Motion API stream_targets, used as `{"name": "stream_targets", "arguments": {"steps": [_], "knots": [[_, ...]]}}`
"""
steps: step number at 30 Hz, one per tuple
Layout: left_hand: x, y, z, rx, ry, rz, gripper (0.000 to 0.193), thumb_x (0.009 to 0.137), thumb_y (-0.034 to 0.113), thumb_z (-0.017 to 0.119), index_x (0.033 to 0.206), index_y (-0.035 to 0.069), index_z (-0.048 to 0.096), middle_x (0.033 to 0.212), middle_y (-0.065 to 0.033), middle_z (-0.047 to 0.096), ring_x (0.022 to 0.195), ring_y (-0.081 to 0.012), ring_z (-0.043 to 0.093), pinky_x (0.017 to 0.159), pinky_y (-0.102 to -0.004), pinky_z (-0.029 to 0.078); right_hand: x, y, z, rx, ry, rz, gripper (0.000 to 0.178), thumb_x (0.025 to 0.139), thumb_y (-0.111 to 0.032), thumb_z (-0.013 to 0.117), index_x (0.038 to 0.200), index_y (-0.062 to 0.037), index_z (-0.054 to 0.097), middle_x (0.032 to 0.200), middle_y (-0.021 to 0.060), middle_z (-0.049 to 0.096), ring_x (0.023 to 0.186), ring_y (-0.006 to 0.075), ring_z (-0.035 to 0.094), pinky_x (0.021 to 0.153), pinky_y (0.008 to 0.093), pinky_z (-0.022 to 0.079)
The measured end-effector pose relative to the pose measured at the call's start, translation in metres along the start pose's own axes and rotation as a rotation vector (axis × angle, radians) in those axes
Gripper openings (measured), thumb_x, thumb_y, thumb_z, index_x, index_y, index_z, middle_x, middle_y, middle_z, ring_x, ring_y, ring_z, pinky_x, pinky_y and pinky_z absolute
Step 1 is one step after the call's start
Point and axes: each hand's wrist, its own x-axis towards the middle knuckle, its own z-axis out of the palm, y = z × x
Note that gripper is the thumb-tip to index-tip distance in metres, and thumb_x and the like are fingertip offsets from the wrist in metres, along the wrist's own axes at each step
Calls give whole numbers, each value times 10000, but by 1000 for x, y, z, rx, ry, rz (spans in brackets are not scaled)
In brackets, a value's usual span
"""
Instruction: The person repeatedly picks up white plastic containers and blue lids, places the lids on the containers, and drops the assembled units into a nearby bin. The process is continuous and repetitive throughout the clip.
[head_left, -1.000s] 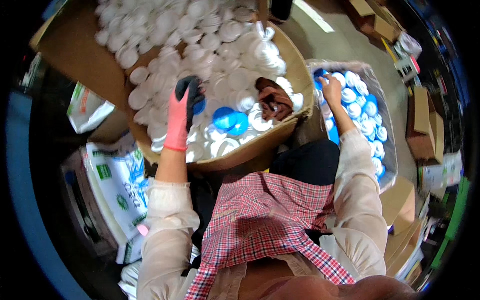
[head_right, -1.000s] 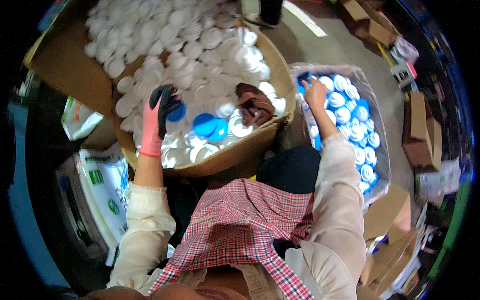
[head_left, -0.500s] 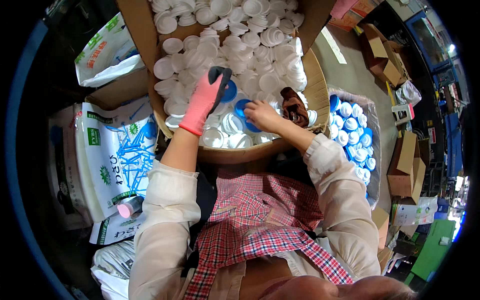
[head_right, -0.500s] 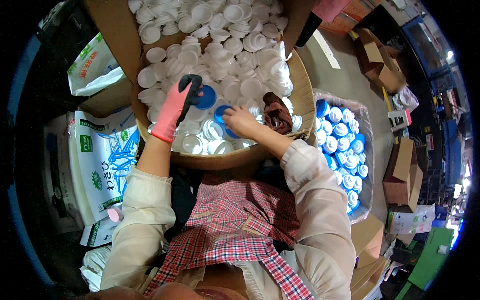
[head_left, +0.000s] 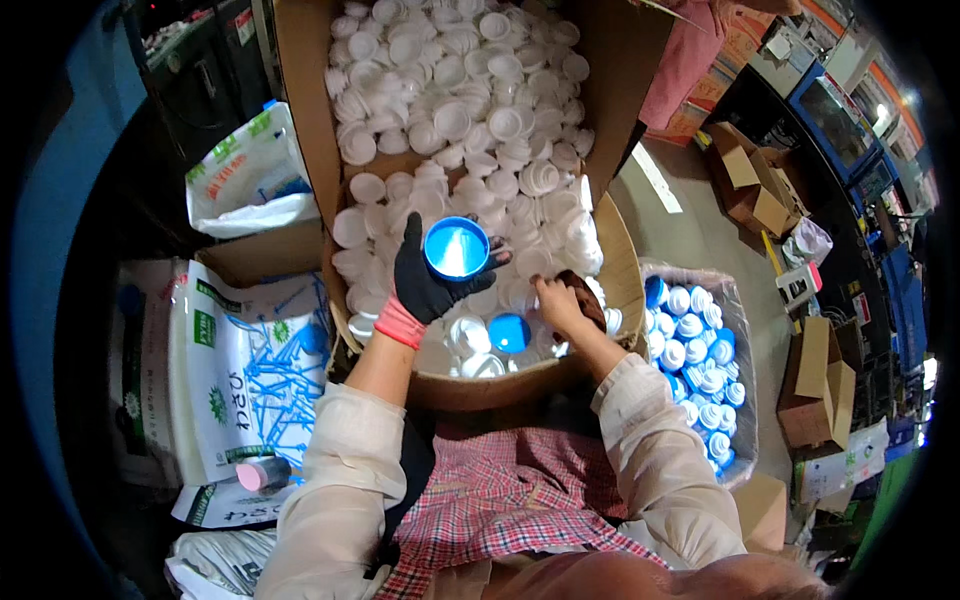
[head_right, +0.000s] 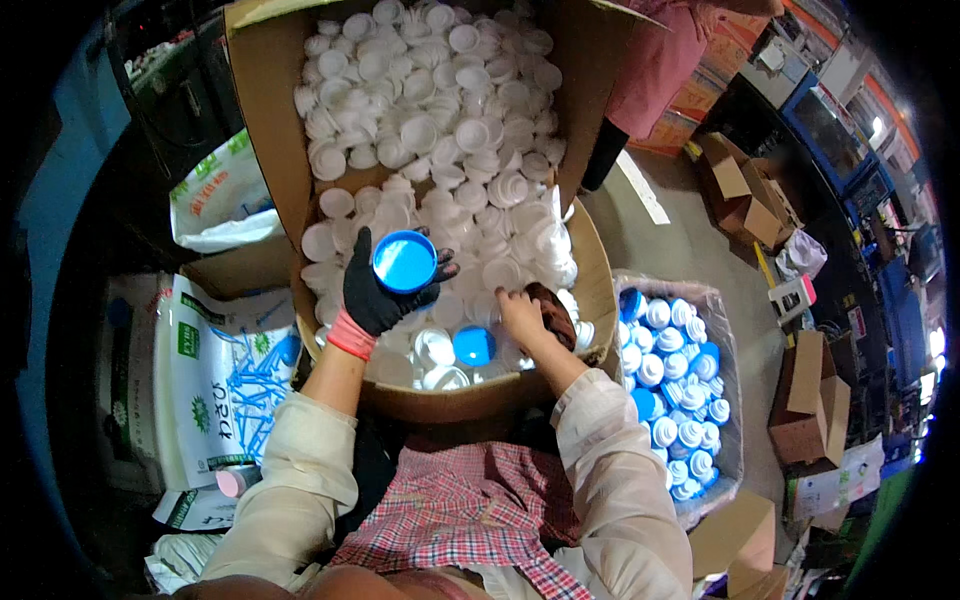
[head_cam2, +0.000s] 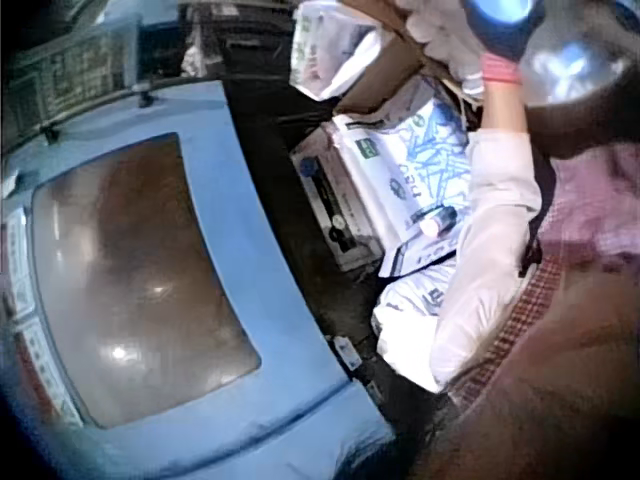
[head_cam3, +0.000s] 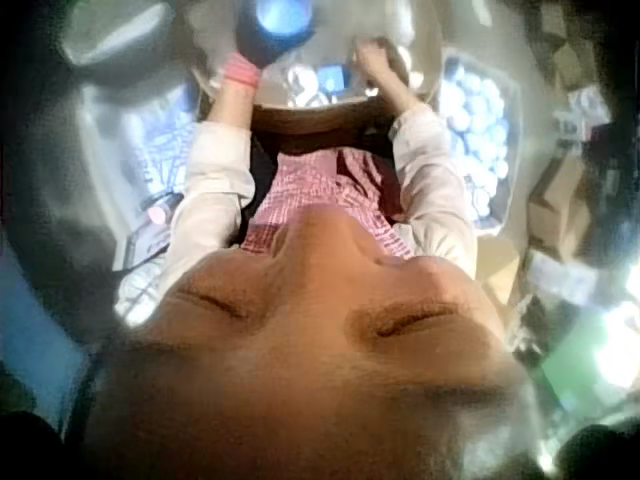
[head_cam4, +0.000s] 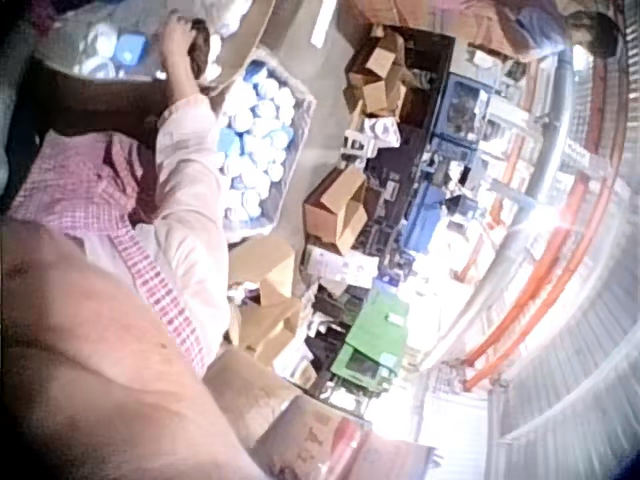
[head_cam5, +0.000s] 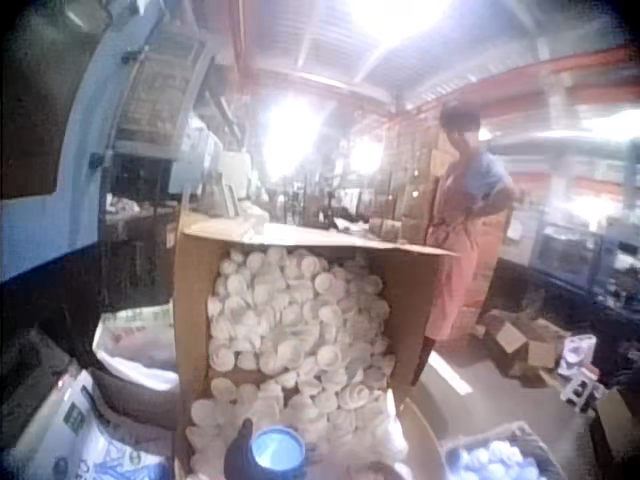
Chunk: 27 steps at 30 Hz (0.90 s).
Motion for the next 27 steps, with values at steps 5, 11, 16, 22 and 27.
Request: {"name": "stream_targets", "arguments": {"steps": [5,11,16,22,27], "knots": [[7,0,0,97,-86,0,798,878,699,420,1421,116,377,1433,-273,389,1267,-486,438,874,-580,503,5,3,-3,188,50,-7,607,719,-235,762,1252,-94,507,1108,188,590,1062,362,576,861,476,480],[8,-16,11,213,-15,214,615,906,396,565,1423,124,373,1388,-195,460,1285,-403,451,986,-575,423,-32,-12,-112,929,149,-180,628,705,-131,769,1288,-87,539,1251,128,472,1148,272,512,949,367,458],[24,-34,2,294,-74,389,657,790,21,577,1410,123,384,1360,-155,480,1329,-343,409,1099,-546,321,-65,-51,-155,867,240,-694,577,745,-140,746,1287,-111,552,1495,136,307,1250,321,464,1005,423,429],[25,-44,7,141,-83,96,754,937,612,395,1470,84,316,1477,-214,351,1364,-401,336,1148,-534,224,-67,-36,-166,787,106,-764,580,762,-155,703,1303,-56,517,1379,149,464,1236,332,467,1042,406,376],[29,-45,-18,563,48,-177,751,979,605,264,1429,10,354,1438,-166,430,1328,-310,412,1136,-422,287,-77,-25,-169,734,-47,-768,613,713,-133,726,1291,-47,541,1379,140,470,1269,326,447,1061,381,368]]}}
